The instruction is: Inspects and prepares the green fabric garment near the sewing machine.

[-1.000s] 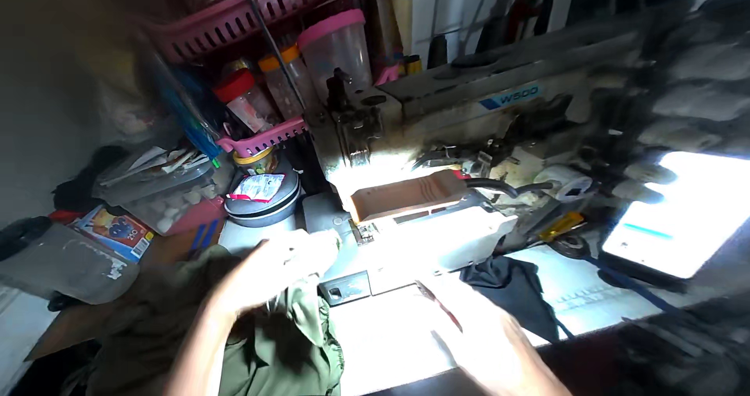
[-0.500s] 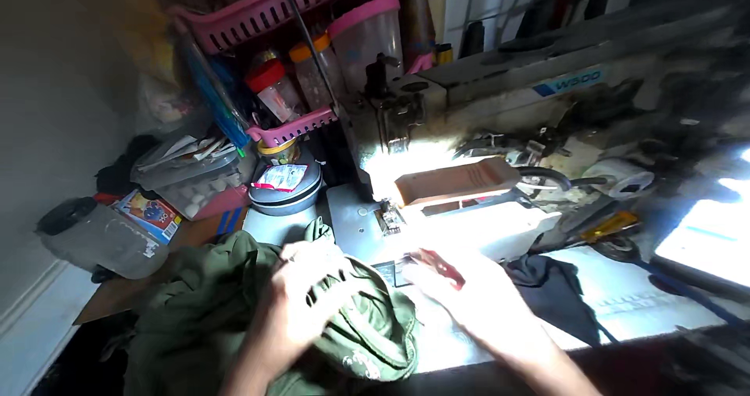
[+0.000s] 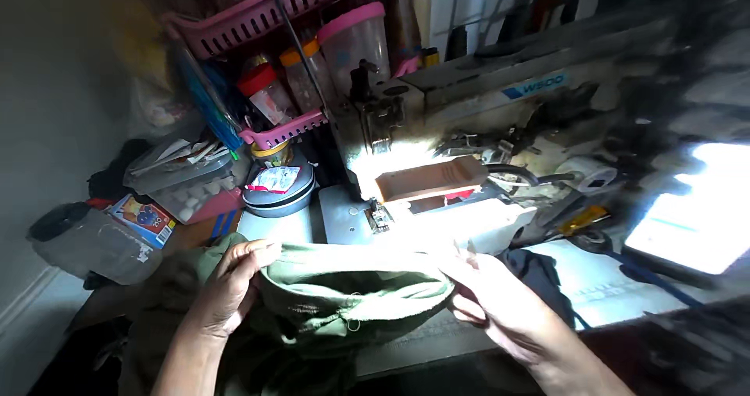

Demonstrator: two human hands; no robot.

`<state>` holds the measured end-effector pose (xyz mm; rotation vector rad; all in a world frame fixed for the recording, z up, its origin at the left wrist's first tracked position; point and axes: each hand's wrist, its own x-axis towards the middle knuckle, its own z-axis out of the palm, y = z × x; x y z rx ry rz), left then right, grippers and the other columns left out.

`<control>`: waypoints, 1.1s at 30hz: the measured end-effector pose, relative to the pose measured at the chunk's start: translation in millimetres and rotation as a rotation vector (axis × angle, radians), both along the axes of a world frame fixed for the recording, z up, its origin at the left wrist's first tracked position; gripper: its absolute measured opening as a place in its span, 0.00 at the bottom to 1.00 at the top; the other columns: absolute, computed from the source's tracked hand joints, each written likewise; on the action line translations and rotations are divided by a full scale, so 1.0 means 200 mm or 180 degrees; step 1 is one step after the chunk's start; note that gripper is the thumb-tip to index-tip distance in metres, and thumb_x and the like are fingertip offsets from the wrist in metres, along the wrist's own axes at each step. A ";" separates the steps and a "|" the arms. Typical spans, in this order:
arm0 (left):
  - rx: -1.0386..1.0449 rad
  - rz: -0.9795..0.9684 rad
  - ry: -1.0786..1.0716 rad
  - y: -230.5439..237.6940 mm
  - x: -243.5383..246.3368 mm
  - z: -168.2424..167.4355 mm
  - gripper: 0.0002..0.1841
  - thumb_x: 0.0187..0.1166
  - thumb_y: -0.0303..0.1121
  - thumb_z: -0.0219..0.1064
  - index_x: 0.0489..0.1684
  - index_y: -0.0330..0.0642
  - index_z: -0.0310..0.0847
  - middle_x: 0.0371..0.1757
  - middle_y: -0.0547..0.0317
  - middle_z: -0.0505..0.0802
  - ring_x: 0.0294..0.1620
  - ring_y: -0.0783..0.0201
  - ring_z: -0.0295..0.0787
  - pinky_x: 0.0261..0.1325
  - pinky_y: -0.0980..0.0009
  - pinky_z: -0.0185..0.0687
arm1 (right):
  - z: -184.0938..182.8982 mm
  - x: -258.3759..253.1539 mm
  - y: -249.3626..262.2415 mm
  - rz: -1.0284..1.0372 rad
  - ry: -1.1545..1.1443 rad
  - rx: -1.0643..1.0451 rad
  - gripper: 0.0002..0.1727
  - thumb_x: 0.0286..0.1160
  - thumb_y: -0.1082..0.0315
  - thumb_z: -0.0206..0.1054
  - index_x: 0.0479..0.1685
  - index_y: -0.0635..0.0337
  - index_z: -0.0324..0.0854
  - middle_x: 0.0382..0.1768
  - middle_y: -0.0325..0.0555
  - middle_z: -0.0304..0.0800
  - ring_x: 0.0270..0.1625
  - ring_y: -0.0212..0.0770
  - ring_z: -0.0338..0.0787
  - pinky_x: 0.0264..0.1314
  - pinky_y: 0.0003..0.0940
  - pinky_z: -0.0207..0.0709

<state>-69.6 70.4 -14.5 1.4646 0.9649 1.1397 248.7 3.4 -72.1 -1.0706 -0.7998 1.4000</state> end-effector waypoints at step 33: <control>0.0513 -0.0770 0.3682 -0.55 -0.35 0.03 0.30 0.88 0.56 0.54 0.30 0.38 0.88 0.29 0.49 0.91 0.34 0.52 0.90 0.42 0.46 0.83 | 0.28 0.14 -0.44 0.0813 -0.0890 0.2523 0.12 0.84 0.62 0.64 0.57 0.35 0.90 0.50 0.15 0.93 0.51 0.15 0.88 0.55 0.16 0.82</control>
